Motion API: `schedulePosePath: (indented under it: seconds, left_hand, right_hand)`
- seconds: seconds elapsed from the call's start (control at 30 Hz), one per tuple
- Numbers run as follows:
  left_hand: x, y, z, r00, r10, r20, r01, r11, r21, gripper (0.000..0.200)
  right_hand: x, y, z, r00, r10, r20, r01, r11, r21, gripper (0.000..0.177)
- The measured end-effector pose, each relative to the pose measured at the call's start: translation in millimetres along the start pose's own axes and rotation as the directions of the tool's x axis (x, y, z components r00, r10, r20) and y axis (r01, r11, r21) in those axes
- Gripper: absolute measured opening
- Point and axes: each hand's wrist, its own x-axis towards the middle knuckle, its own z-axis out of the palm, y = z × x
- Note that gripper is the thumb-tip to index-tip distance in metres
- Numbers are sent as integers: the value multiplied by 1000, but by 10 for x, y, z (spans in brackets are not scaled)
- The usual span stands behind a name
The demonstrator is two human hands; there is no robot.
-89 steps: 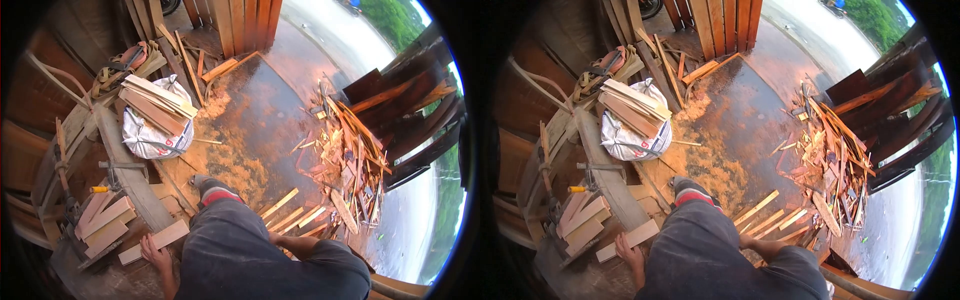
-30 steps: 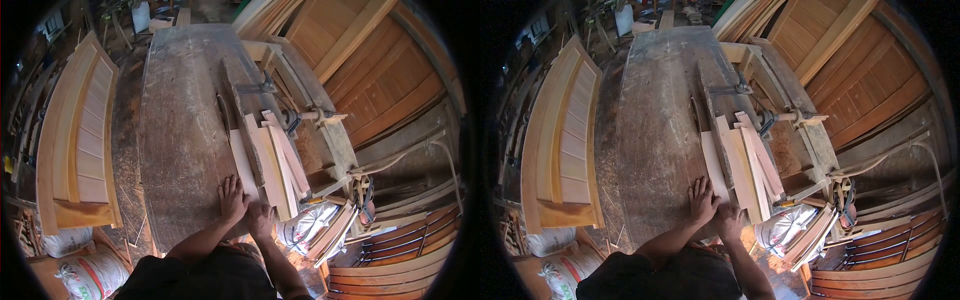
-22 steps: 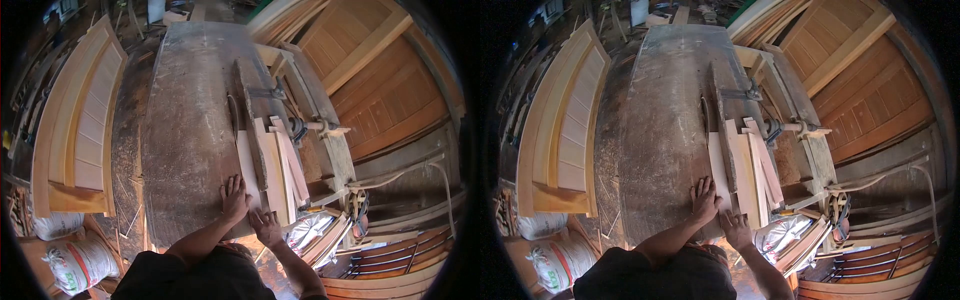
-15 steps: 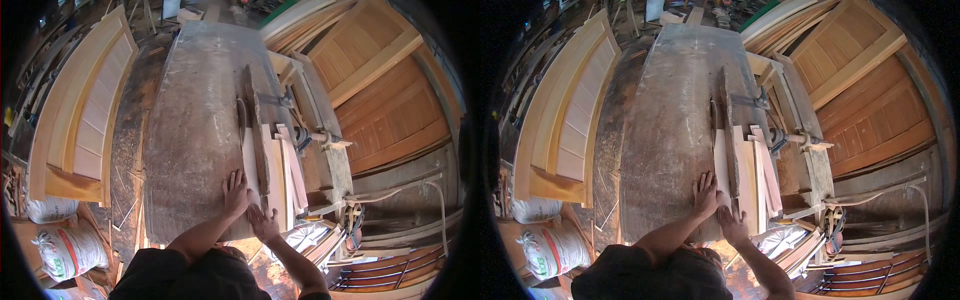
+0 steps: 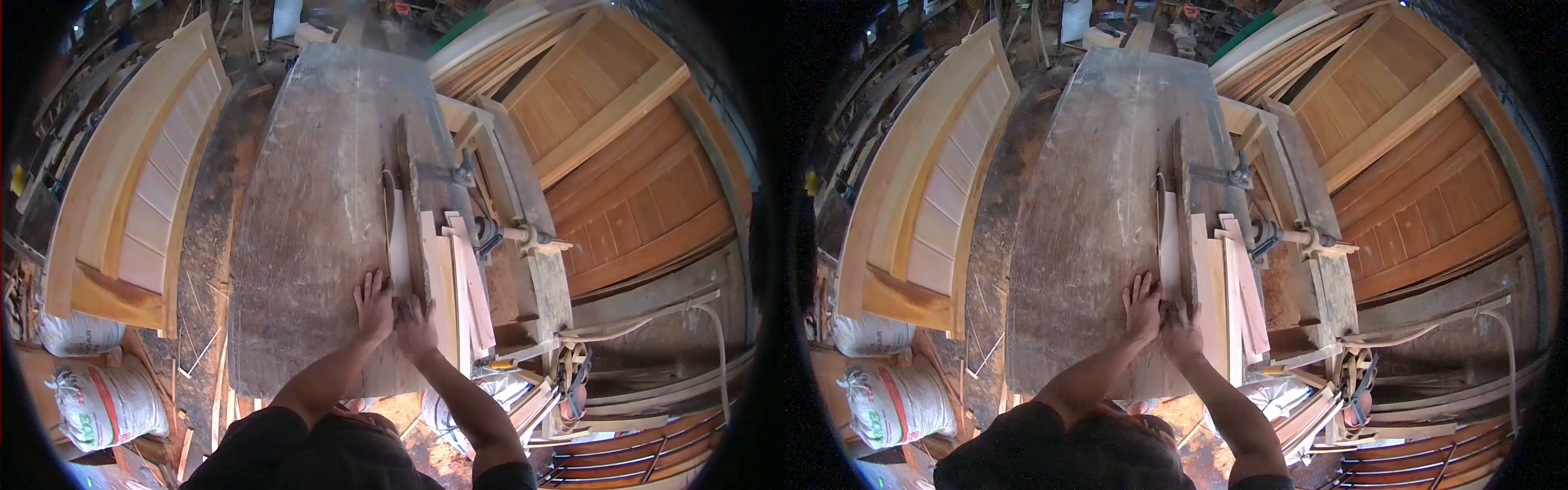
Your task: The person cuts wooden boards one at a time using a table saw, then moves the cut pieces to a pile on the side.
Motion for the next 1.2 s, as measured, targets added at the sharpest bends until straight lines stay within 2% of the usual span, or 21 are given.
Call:
schedulePosePath:
  seconds: [0.17, 0.27, 0.37, 0.43, 0.5, 0.57, 0.63, 0.67, 0.73, 0.77, 0.83, 0.97, 1.03, 1.07, 1.13, 1.2]
  left_hand:
    - [82, 4, -46, 1000, -12, -5, 12, 1000, 9, 51]
    - [94, 25, -45, 999, 20, -40, -20, 1000, -6, 51]
    - [-84, 38, -37, 996, 72, -55, -73, 997, -16, 50]
    - [-478, 20, -58, 990, 133, -40, -133, 991, -16, 50]
    - [-1094, 90, -326, 966, 254, 39, -252, 966, -60, 50]
    - [-1646, 164, -628, 915, 344, 210, -342, 939, -45, 53]
    - [-2010, 8, -692, 858, 422, 293, -376, 904, -202, 55]
    - [-2098, -34, -717, 824, 458, 334, -378, 883, -279, 56]
    - [-2074, 48, -777, 830, 493, 261, -449, 868, -210, 58]
    - [-1992, 96, -795, 825, 521, 219, -492, 853, -173, 59]
    - [-1809, 76, -720, 826, 500, 260, -487, 865, -116, 61]
    - [-1596, 13, -716, 783, 558, 274, -565, 823, -59, 61]
    - [-1601, 61, -779, 738, 600, 308, -628, 778, -11, 61]
    - [-1624, 62, -733, 770, 576, 273, -595, 804, -19, 60]
    - [-1644, 87, -617, 824, 527, 206, -530, 847, -45, 60]
    - [-1657, 196, -593, 833, 525, 176, -546, 832, 103, 58]
  right_hand:
    - [48, -50, -18, 995, 95, 8, -95, 983, 160, 62]
    - [33, -46, -7, 997, 75, -10, -75, 995, 73, 62]
    - [-150, -173, 159, 989, 139, -52, -127, 975, 180, 61]
    - [-556, -358, 261, 976, 178, -126, -151, 969, 198, 58]
    - [-1228, -588, 302, 961, 229, -154, -156, 911, 381, 59]
    - [-1960, -791, 185, 960, 255, -113, -169, 855, 490, 60]
    - [-2344, -898, 66, 930, 367, 27, -255, 590, 766, 68]
    - [-2369, -954, 215, 906, 422, -2, -248, 535, 807, 70]
    - [-2402, -1025, 482, 843, 536, -35, -232, 421, 877, 76]
    - [-2429, -1023, 544, 844, 537, 18, -237, 342, 910, 79]
    - [-2403, -943, 444, 837, 534, 121, -244, 166, 955, 85]
    - [-2636, -817, 147, 808, 581, 103, -307, 265, 914, 86]
    - [-2772, -690, 140, 774, 608, 175, -378, 224, 898, 85]
    - [-2828, -652, 137, 755, 619, 215, -415, 197, 888, 84]
    - [-2804, -545, 213, 746, 643, 172, -370, 186, 910, 78]
    - [-2738, -352, 102, 717, 689, 106, -271, 135, 953, 75]
